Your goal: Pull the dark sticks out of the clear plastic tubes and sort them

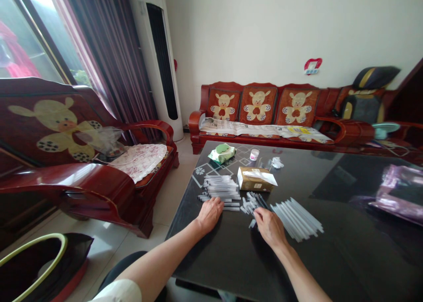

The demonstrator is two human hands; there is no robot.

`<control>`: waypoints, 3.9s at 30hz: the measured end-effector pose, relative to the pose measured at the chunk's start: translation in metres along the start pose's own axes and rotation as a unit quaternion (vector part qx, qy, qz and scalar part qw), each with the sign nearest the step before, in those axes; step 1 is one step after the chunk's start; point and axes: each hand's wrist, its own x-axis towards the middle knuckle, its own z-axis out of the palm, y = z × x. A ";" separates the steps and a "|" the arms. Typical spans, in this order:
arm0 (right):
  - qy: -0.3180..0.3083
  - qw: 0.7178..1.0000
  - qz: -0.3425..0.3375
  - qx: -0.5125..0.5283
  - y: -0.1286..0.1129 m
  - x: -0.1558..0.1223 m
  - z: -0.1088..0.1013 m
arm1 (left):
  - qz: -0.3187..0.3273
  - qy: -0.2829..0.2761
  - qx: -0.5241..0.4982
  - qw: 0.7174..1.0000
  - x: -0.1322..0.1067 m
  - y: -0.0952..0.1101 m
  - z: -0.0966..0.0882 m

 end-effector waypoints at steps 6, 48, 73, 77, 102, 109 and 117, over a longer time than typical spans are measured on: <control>0.001 1.000 -0.001 0.009 -0.001 -0.001 0.002 | -0.006 0.000 -0.006 1.000 0.001 -0.001 -0.002; -0.227 0.766 0.140 0.585 -0.043 -0.011 0.017 | -0.182 0.047 -0.785 0.590 0.016 0.017 0.003; -0.168 0.805 0.132 0.553 -0.041 -0.008 0.021 | -0.186 0.051 -0.790 0.581 0.018 0.019 0.007; -0.196 0.782 0.146 0.574 -0.044 -0.008 0.019 | -0.181 0.056 -0.791 0.581 0.019 0.018 0.007; -0.172 0.790 0.147 0.570 -0.041 -0.006 0.021 | -0.178 0.060 -0.797 0.574 0.019 0.018 0.006; -0.193 0.779 0.156 0.576 -0.044 -0.007 0.020 | -0.176 0.059 -0.799 0.572 0.019 0.018 0.006; -0.161 0.787 0.154 0.576 -0.044 -0.007 0.016 | -0.177 0.057 -0.796 0.576 0.019 0.020 0.005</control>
